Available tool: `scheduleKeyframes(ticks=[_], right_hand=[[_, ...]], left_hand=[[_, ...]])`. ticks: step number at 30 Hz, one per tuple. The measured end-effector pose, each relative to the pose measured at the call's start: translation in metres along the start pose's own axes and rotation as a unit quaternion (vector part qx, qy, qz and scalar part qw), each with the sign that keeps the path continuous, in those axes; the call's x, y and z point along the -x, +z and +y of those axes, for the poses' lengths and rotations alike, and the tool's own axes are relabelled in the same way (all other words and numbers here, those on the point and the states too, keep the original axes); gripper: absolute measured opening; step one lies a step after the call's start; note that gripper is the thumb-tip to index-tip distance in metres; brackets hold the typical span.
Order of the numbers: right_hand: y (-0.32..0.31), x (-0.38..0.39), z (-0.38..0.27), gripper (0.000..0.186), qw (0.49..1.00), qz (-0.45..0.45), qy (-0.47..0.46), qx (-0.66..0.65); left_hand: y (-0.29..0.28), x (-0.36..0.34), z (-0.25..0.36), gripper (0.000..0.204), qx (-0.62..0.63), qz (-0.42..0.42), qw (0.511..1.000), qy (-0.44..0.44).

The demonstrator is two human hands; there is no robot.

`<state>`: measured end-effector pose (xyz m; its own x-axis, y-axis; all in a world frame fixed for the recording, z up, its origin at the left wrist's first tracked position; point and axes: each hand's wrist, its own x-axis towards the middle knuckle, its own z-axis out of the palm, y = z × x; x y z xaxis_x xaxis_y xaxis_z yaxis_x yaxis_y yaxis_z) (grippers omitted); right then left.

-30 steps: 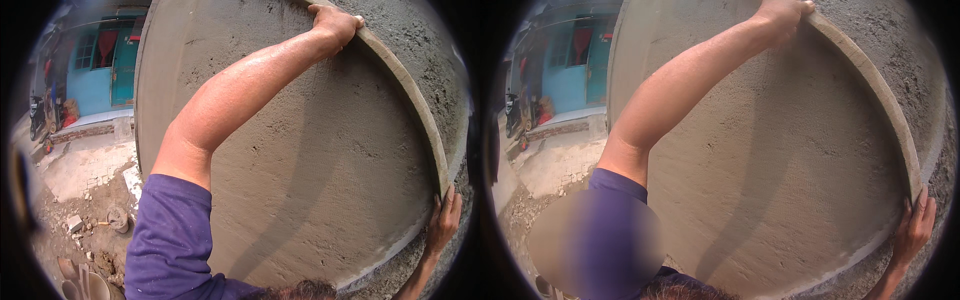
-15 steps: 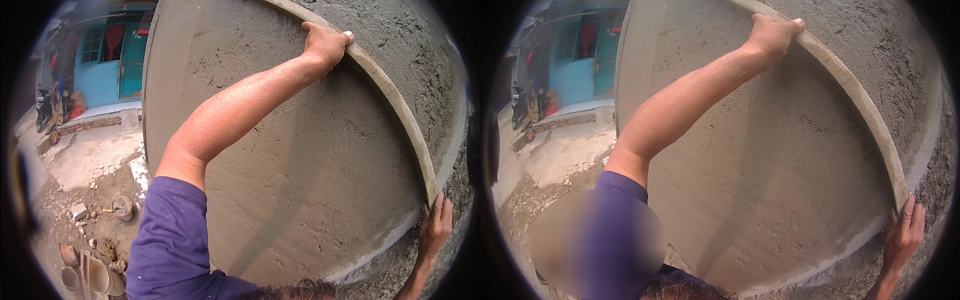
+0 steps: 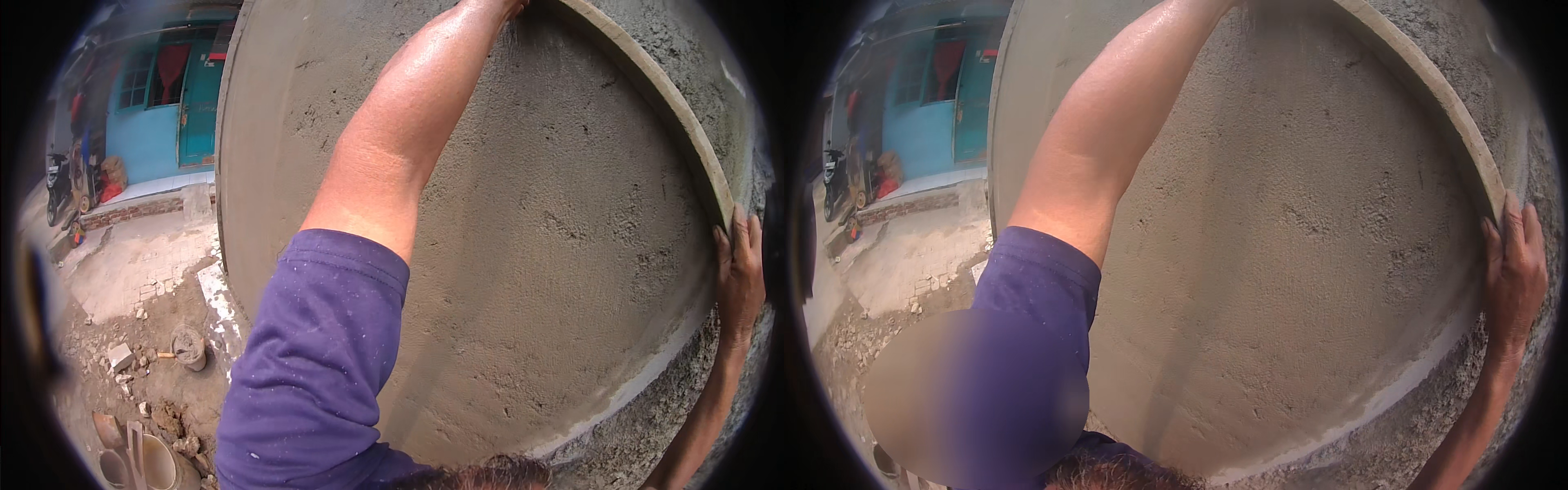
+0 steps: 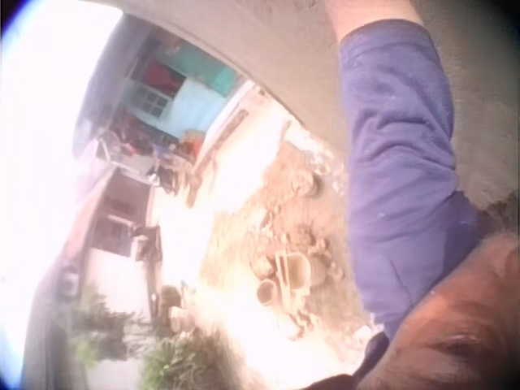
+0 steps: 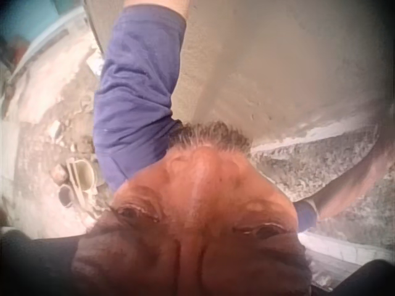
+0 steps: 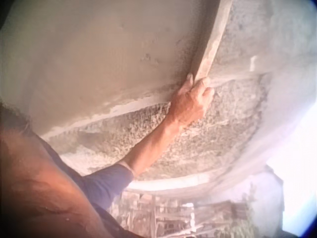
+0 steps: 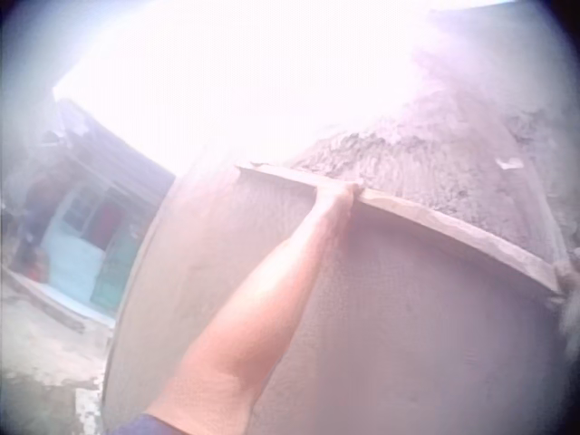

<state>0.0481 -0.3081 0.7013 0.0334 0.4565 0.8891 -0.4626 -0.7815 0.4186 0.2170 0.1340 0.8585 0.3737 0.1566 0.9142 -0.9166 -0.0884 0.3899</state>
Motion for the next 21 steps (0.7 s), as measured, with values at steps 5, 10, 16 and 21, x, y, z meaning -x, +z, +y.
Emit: scheduleKeyframes(ticks=[5, 10, 16, 21], right_hand=[[-0.001, -0.019, -0.022, 0.049, 1.0, 0.018, -0.016, -0.017], [-0.045, 0.059, -0.046, 0.061, 0.994, -0.032, -0.092, -0.044], [-0.082, 0.137, -0.062, 0.065, 0.984, -0.07, -0.101, -0.127], [-0.094, 0.179, -0.054, 0.052, 0.978, -0.089, -0.136, -0.131]], left_hand=[[-0.005, -0.027, -0.011, 0.048, -0.006, -0.017, 1.0, -0.005], [-0.013, 0.045, -0.055, 0.04, 0.033, -0.007, 0.999, -0.041], [-0.003, 0.175, -0.055, 0.04, 0.054, 0.02, 0.994, -0.088], [0.003, 0.246, -0.078, 0.052, 0.115, 0.049, 0.988, -0.095]])
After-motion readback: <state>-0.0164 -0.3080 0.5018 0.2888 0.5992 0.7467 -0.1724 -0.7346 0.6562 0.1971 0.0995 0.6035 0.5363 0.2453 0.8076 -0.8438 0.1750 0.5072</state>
